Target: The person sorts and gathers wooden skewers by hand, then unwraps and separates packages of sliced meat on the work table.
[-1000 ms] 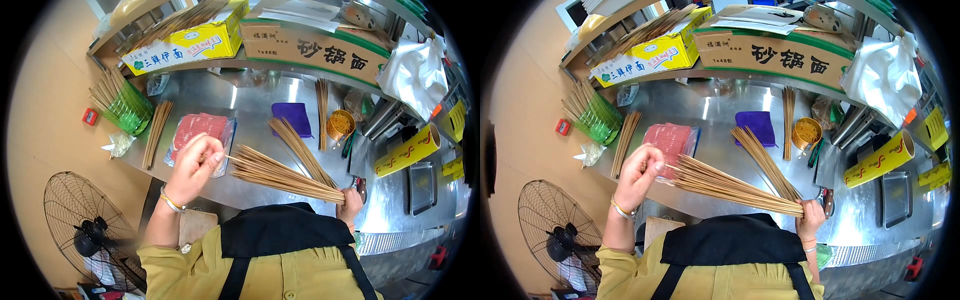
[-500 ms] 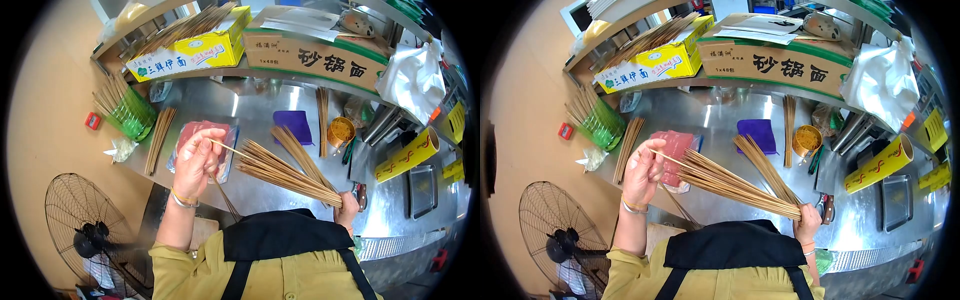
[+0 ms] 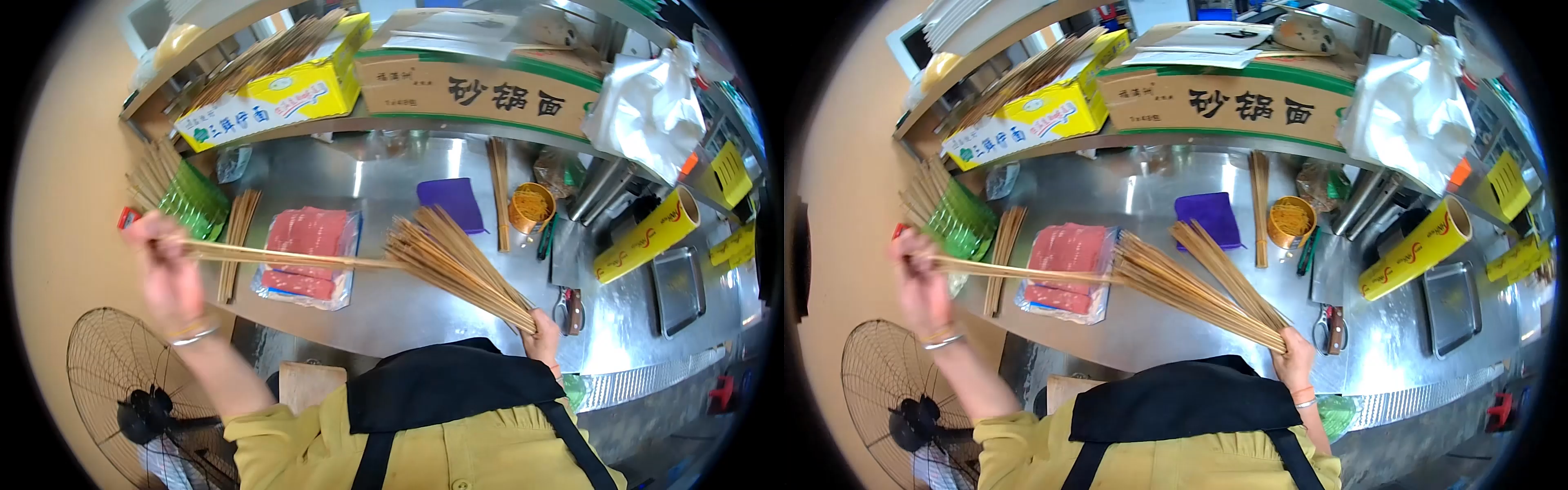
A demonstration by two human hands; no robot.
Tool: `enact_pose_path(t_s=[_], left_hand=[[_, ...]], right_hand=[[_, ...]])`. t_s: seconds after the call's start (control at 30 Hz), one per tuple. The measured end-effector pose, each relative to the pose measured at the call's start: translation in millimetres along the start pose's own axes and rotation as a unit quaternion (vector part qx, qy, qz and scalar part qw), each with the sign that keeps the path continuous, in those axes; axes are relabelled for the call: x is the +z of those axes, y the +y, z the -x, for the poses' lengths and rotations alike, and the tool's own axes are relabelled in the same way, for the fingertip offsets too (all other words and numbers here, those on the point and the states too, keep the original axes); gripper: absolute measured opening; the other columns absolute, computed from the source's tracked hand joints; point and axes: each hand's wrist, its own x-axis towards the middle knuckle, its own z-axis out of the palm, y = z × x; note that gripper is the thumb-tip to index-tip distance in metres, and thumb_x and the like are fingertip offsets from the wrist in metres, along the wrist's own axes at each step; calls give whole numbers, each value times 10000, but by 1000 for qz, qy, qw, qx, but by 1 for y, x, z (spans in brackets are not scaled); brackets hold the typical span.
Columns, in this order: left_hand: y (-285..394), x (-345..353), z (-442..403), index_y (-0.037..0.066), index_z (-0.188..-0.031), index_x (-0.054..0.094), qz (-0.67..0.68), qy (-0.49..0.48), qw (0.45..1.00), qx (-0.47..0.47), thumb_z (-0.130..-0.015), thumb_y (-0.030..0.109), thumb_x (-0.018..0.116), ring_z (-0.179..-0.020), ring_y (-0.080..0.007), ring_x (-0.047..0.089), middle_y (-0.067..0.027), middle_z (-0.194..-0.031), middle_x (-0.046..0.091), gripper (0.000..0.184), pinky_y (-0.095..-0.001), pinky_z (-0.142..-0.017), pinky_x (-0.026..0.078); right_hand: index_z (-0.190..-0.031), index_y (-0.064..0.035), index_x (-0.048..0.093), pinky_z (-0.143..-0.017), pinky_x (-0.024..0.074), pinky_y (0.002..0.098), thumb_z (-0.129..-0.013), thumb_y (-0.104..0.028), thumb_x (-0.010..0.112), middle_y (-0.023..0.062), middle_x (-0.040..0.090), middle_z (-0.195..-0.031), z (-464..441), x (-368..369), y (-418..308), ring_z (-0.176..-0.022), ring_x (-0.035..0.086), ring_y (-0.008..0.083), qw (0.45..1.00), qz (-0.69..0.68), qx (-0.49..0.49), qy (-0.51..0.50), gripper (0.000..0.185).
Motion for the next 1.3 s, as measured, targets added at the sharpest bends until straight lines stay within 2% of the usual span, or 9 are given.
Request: enact_pose_path(t_s=[0.1, 0.17, 0.27, 0.33, 0.57, 0.63, 0.9, 0.97, 1.3], left_hand=[[59, -18, -3, -36, -889, 503, -6, 60, 997, 56, -916, 128, 503, -816, -204, 450, -64, -889, 475, 166, -357, -827, 427], [54, 23, -1, -35, -890, 490, -87, 259, 942, 197, -932, 105, 460, -861, -245, 479, -76, -856, 475, 149, -416, -939, 389], [88, -10, 13, -9, -801, 444, -89, 331, 912, 226, -957, 131, 406, -711, -187, 466, -51, -742, 421, 213, -341, -781, 438], [103, -34, 22, 32, -735, 378, 84, -88, 991, 56, -982, 185, 353, -553, -119, 350, -19, -649, 325, 292, -251, -570, 372], [4, 15, 34, 68, -810, 363, -40, -72, 996, 13, -988, 222, 360, -503, -69, 177, 24, -632, 220, 235, -225, -411, 188], [-26, 32, 35, 68, -883, 411, -63, -92, 994, -17, -923, 254, 511, -492, -48, 192, 45, -625, 244, 215, -207, -396, 171], [-123, 123, 51, 62, -1172, 462, -248, -208, 923, -207, -611, 133, 826, -577, -12, 306, 78, -674, 345, 673, -158, -507, 245], [-135, 133, 52, 84, -1249, 370, -215, -220, 926, -220, -608, 120, 841, -605, -19, 304, 61, -735, 400, 796, -155, -529, 245], [-145, 137, 60, 18, -1090, 483, -155, -240, 925, -252, -868, 69, 602, -900, -54, 540, -17, -996, 584, 256, -192, -779, 444]], right_hand=[[-748, -31, 557, -547, 432, 296, -714, -104, 722, 121, 555, -654, 6, 1, 1, -572, 540, 219, 982, -127, 114, -81, 184], [-768, -28, 583, -564, 430, 259, -748, -122, 728, 67, 571, -647, 9, 4, 1, -578, 502, 125, 971, -181, 139, -72, 174], [-806, -30, 604, -559, 410, 215, -800, -95, 684, -38, 540, -666, 10, 3, -2, -611, 475, 51, 908, -325, 238, -112, 103], [-817, -33, 602, -555, 401, 206, -808, -89, 673, -42, 536, -673, 9, 5, -2, -612, 470, 45, 892, -360, 251, -109, 91], [-860, -21, 593, -517, 377, 191, -849, -100, 620, -25, 536, -685, -1, 3, -11, -586, 474, 42, 887, -398, 211, -100, 85], [-854, -23, 593, -523, 380, 190, -847, -102, 623, -25, 538, -694, -2, 1, -17, -595, 476, 43, 889, -398, 210, -88, 85], [-863, 11, 596, -616, 435, 261, -808, -86, 654, 37, 595, -748, -6, 6, -26, -690, 536, 89, 973, -227, 42, -24, 126], [-837, -33, 602, -597, 452, 294, -752, -79, 686, 113, 590, -707, -5, 8, -29, -637, 582, 230, 975, -221, 31, -8, 128], [-826, -41, 610, -596, 450, 296, -738, -44, 671, 98, 597, -703, 4, 18, -29, -662, 597, 222, 981, -194, 24, -11, 107]])
